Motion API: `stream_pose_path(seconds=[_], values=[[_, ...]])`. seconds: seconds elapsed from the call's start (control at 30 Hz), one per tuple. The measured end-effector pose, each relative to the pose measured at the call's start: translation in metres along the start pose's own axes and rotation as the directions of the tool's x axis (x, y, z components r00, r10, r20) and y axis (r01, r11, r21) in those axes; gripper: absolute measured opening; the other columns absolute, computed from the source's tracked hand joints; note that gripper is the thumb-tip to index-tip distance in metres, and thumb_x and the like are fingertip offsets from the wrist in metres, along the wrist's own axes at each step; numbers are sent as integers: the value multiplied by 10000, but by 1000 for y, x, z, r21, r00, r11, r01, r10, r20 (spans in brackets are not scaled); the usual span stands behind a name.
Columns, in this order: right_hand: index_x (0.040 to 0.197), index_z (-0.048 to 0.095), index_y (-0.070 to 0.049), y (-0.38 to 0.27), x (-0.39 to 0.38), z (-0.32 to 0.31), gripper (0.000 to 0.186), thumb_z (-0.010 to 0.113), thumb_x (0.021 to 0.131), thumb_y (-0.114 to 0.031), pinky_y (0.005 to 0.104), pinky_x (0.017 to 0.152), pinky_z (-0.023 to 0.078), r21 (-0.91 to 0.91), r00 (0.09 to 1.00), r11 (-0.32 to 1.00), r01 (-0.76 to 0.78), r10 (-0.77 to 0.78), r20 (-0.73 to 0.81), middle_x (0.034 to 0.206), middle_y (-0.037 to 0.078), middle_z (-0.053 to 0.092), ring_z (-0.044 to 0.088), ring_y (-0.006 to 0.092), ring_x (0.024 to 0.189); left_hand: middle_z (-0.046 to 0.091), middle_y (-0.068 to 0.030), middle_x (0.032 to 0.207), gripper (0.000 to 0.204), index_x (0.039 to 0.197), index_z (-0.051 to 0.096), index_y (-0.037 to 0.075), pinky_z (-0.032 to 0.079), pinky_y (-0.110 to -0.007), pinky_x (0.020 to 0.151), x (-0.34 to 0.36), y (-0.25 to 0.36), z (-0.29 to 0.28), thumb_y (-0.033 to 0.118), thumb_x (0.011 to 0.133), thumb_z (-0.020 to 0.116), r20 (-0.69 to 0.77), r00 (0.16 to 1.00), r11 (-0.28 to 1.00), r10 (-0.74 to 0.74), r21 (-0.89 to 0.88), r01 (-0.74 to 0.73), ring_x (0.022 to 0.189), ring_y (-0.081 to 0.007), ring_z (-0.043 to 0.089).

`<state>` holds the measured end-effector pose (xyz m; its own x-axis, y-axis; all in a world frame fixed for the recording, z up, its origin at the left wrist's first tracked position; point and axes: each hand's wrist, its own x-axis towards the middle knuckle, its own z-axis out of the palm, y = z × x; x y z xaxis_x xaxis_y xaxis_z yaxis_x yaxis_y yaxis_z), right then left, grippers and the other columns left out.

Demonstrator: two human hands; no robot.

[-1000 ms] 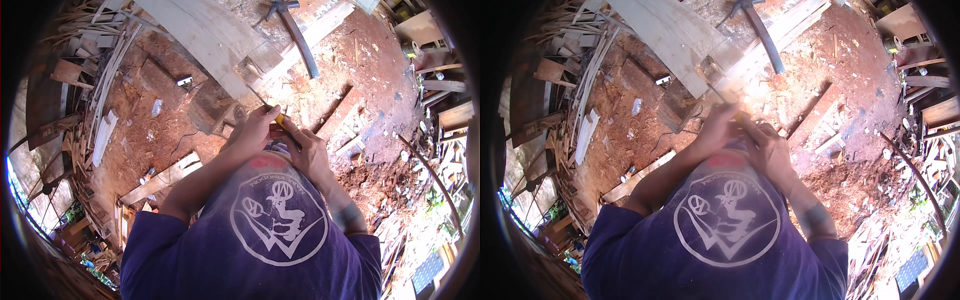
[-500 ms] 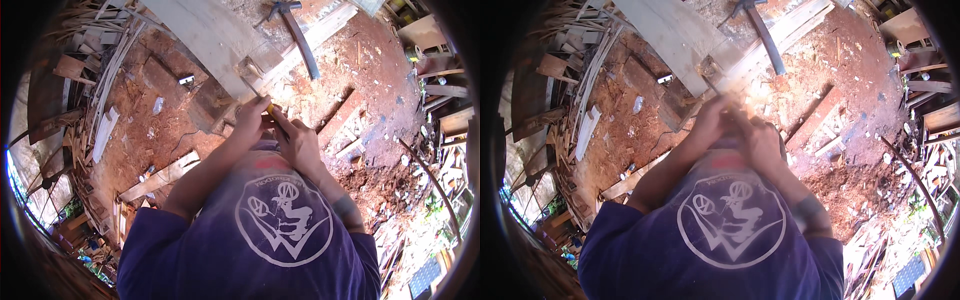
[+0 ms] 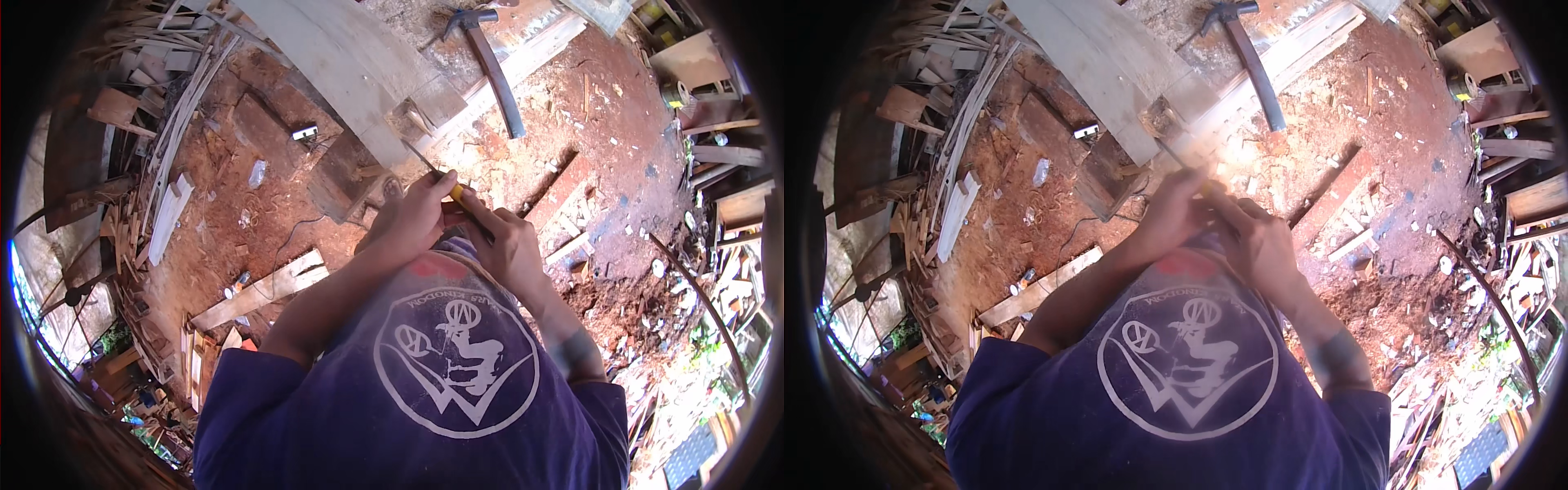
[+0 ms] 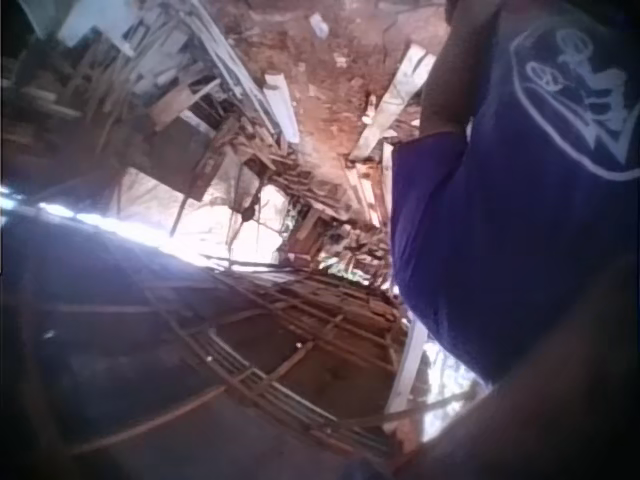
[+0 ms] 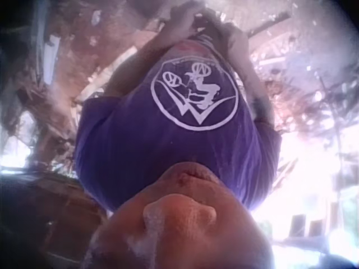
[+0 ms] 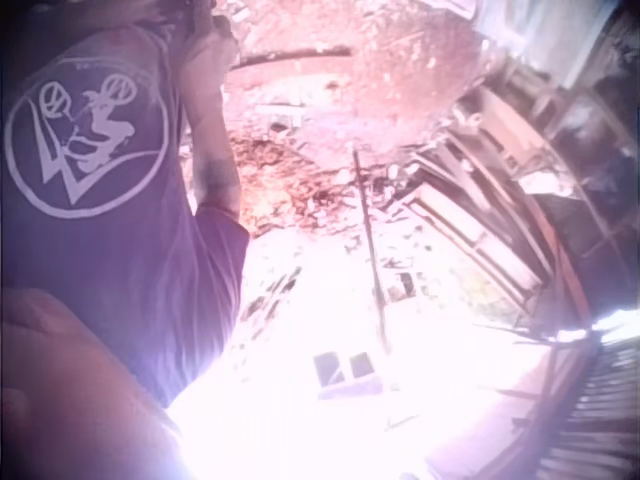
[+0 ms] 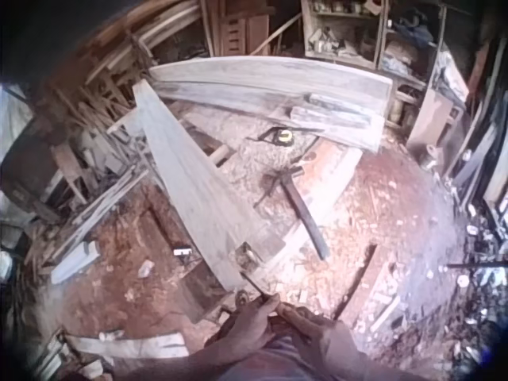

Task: The person uses a hammer and a chisel to carve out a notch in a wood plank, striking the chisel to remove wood chips and then clearing the debris by hand.

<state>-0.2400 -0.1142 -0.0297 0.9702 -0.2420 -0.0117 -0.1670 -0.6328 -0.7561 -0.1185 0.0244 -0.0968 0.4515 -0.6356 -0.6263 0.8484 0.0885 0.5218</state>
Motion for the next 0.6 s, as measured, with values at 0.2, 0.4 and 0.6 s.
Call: stream_pose_path(seconds=[0.2, 0.4, 0.6], values=[[1382, 634, -201, 4, 7, 2, 491, 680, 901, -117, 429, 619, 593, -19, 999, 999, 30, -29, 27, 852, 108, 716, 721, 311, 681, 649, -113, 1030, 229, 1120, 617, 42, 573, -403, 850, 0, 8, 2, 252, 1050, 560, -9, 1000, 996, -22, -84, 21, 957, -257, 675], [1398, 619, -214, 3, 8, 11, 546, 699, 869, -107, 431, 596, 574, -100, 999, 995, -13, 18, 49, 889, 117, 710, 710, 332, 676, 639, -107, 1033, 201, 1092, 582, 34, 579, -377, 858, -8, 19, 11, 218, 1071, 506, -73, 997, 1000, -8, -7, 8, 957, -226, 678], [1383, 652, -115, -5, 16, 13, 484, 720, 904, -108, 421, 556, 533, -1, 997, 998, 60, -60, -52, 706, 170, 664, 670, 322, 584, 652, -109, 996, 213, 1122, 549, 28, 616, -375, 738, 1, 22, 6, 235, 1076, 527, -67, 997, 1000, 25, 5, -25, 834, -231, 700]])
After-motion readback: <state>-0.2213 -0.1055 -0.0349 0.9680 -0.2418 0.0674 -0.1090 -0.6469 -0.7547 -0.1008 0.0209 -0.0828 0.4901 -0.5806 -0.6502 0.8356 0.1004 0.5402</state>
